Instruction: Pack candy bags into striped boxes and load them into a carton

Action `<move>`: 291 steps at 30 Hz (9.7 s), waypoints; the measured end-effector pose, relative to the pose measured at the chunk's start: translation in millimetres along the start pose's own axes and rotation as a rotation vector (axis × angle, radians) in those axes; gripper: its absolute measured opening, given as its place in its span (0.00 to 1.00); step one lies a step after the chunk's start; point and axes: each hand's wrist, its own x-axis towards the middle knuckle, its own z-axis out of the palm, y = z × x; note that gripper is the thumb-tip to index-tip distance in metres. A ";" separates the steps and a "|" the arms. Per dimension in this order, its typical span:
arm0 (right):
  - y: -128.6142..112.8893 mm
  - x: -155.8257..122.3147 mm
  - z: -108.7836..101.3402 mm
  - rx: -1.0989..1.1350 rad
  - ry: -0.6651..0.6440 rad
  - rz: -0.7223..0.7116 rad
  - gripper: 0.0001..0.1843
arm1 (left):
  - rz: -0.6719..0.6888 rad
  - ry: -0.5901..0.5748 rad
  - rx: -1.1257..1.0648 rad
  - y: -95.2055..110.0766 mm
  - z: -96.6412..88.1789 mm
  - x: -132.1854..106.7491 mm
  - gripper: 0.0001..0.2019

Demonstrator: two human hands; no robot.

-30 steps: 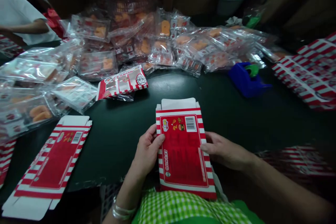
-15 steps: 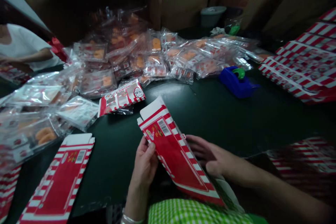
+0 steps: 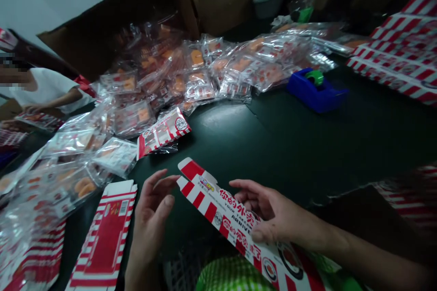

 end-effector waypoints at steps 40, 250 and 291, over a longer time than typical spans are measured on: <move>-12.7 -12.7 -68.0 0.241 0.181 -0.007 0.31 | -0.195 -0.167 -0.027 -21.0 77.5 59.6 0.40; -103.0 -9.6 -72.4 -1.136 0.191 -0.128 0.15 | -0.015 -0.667 -0.123 -42.0 113.9 54.2 0.12; -108.4 10.2 -62.1 -1.344 0.257 -0.133 0.14 | 0.014 -0.613 -0.150 -43.2 130.7 47.4 0.24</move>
